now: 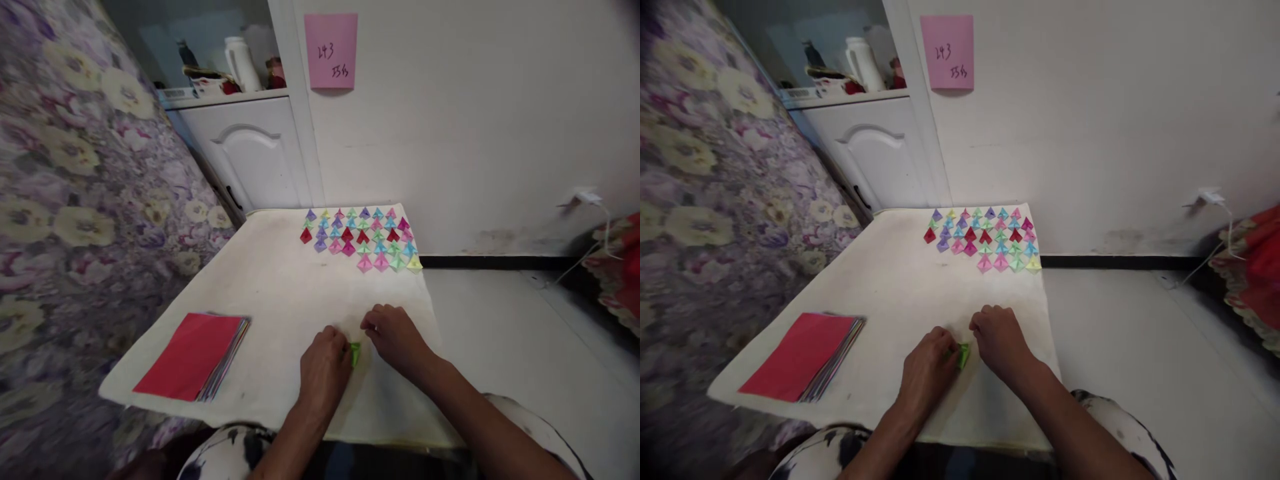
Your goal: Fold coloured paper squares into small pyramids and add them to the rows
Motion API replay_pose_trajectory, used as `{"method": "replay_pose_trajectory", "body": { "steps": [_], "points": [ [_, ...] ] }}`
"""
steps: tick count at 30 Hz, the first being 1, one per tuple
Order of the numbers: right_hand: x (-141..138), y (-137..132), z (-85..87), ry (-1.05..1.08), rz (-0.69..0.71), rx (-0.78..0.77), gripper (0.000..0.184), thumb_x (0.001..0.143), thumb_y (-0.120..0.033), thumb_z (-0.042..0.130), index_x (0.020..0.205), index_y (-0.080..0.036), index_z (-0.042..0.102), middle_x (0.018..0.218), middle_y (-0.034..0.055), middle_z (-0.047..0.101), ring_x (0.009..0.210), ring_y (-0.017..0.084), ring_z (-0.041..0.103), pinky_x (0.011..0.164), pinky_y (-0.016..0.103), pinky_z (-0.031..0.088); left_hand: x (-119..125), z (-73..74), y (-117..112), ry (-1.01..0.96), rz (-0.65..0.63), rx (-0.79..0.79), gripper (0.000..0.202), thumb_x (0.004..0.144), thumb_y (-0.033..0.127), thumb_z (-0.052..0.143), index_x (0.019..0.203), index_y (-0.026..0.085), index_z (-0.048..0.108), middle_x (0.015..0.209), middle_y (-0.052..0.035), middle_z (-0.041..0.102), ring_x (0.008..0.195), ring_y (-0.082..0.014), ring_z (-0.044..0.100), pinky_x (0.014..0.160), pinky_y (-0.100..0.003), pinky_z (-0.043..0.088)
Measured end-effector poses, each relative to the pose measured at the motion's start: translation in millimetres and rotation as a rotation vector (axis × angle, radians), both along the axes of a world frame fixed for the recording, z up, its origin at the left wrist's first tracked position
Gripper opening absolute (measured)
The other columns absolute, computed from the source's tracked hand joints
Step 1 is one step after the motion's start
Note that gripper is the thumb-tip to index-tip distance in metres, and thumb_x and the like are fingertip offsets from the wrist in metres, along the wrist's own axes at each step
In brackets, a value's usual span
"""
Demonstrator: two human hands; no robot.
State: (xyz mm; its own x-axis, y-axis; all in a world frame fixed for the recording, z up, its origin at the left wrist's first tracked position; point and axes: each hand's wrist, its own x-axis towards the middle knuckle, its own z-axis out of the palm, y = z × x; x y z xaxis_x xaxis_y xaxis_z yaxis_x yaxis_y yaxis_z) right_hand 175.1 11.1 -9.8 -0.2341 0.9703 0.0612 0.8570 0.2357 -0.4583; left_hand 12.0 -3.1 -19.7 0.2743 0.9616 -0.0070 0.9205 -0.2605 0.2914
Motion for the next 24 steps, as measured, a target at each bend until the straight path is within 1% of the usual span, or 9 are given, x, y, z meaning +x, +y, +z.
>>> {"method": "replay_pose_trajectory", "body": {
  "steps": [5, 9, 12, 17, 21, 24],
  "points": [
    [3, 0, 1.8, -0.005, -0.025, 0.003, 0.014, 0.08, -0.014, 0.05, 0.08, -0.021, 0.062, 0.083, 0.0017, 0.061, 0.082, 0.015, 0.054, 0.075, 0.026, 0.03, -7, 3.4, 10, -0.097, 0.088, -0.017, 0.01, 0.077, 0.021, 0.048, 0.07, 0.022, 0.055, 0.081, 0.001, 0.055, 0.076, -0.0131, 0.052, 0.058, -0.023, 0.03],
    [5, 1, 3.4, 0.017, -0.052, 0.018, 0.015, 0.08, -0.014, 0.049, 0.08, -0.021, 0.062, 0.082, 0.0018, 0.061, 0.081, 0.015, 0.055, 0.074, 0.025, 0.031, -11, 5.8, 32, -0.115, 0.172, -0.021, 0.013, 0.076, 0.022, 0.048, 0.066, 0.021, 0.055, 0.073, 0.002, 0.055, 0.067, -0.0118, 0.051, 0.056, -0.022, 0.03],
    [6, 1, 5.2, 0.024, -0.066, 0.018, 0.015, 0.08, -0.014, 0.048, 0.079, -0.021, 0.061, 0.081, 0.0017, 0.061, 0.078, 0.015, 0.055, 0.07, 0.025, 0.031, -9, 7.6, 60, -0.095, 0.2, 0.009, 0.015, 0.075, 0.021, 0.049, 0.061, 0.02, 0.054, 0.07, 0.0014, 0.055, 0.066, -0.0122, 0.051, 0.056, -0.022, 0.03],
    [3, 3, 6.2, 0.0, -0.042, -0.008, 0.015, 0.079, -0.013, 0.047, 0.08, -0.021, 0.06, 0.082, 0.0018, 0.061, 0.074, 0.015, 0.055, 0.067, 0.026, 0.032, 8, 8.3, 122, -0.05, 0.279, 0.056, 0.014, 0.073, 0.021, 0.049, 0.061, 0.02, 0.056, 0.076, -0.0012, 0.058, 0.069, -0.0148, 0.054, 0.054, -0.024, 0.031],
    [0, 6, 5.9, 0.005, -0.029, -0.044, 0.015, 0.08, -0.014, 0.047, 0.081, -0.02, 0.061, 0.084, 0.0023, 0.061, 0.075, 0.015, 0.056, 0.067, 0.026, 0.033, 25, 4.2, 165, -0.031, 0.35, 0.079, 0.017, 0.075, 0.02, 0.046, 0.069, 0.021, 0.062, 0.086, -0.0043, 0.063, 0.076, -0.0183, 0.057, 0.056, -0.025, 0.035],
    [-2, 6, 7.7, 0.013, -0.033, -0.068, 0.017, 0.08, -0.014, 0.047, 0.084, -0.021, 0.062, 0.086, 0.0031, 0.062, 0.077, 0.016, 0.056, 0.067, 0.026, 0.034, 34, -0.9, 187, -0.029, 0.386, 0.08, 0.02, 0.076, 0.021, 0.045, 0.076, 0.022, 0.065, 0.091, -0.0066, 0.065, 0.081, -0.0212, 0.059, 0.059, -0.027, 0.039]
  ]
}}
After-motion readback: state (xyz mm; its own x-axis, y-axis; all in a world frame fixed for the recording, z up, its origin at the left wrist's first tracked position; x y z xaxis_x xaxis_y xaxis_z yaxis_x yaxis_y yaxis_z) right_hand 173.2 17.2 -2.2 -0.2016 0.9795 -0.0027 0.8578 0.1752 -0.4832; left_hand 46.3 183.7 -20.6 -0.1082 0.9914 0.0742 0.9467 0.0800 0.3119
